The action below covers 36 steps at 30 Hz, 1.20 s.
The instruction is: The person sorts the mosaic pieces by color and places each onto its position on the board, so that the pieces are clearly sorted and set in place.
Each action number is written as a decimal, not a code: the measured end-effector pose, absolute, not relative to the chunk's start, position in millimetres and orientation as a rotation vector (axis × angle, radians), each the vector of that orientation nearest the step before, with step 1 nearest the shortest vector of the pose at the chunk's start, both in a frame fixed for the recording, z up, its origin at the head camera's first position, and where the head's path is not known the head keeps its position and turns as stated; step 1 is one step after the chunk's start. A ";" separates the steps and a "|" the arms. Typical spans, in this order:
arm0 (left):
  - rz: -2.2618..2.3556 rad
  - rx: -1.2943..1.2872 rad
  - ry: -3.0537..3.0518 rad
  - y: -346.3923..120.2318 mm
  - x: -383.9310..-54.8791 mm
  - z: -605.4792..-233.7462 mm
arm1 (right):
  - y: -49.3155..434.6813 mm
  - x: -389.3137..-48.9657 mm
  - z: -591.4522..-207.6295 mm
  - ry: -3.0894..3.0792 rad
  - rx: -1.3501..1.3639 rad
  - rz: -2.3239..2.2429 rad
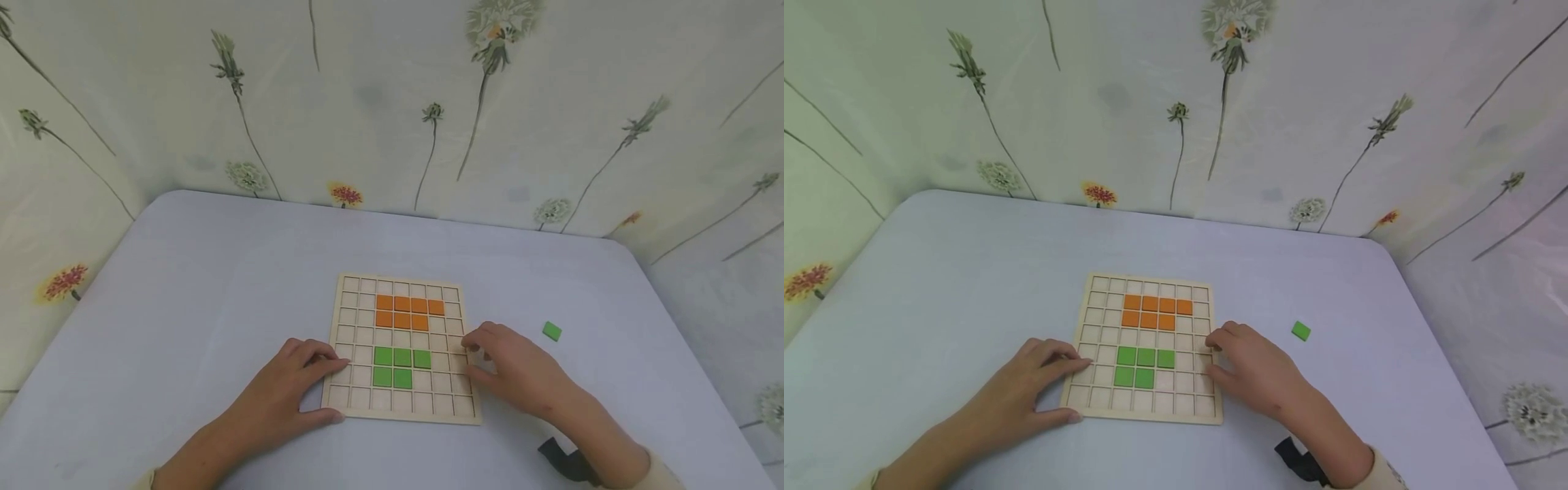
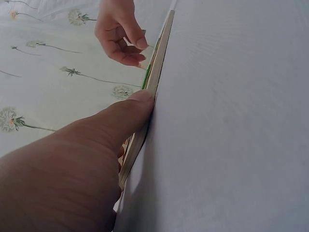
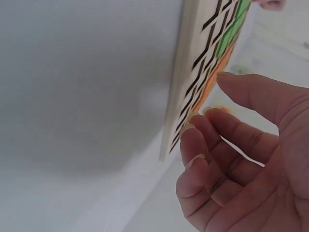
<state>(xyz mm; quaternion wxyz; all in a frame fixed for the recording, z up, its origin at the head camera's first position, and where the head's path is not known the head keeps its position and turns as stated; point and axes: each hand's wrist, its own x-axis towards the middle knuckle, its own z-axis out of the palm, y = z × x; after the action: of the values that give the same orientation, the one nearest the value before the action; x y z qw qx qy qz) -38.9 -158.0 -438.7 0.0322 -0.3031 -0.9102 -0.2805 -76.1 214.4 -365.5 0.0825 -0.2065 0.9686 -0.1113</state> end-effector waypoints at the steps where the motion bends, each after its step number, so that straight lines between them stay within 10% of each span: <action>1: -0.865 -0.932 -2.802 -158.1 -38.9 -438.9 | 217.8 -77.1 -365.5 2.895 -0.601 -0.332; 36: -0.885 -0.946 -2.778 -159.9 -39.2 -442.7 | 331.0 -99.9 -378.8 2.963 -0.216 -0.267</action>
<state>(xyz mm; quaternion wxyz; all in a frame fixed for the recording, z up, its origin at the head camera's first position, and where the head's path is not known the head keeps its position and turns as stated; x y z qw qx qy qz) -39.2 -159.9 -442.7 0.0382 -0.3085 -0.9056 -0.2885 -99.9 331.0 -378.8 0.0792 -0.0722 0.9902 -0.0891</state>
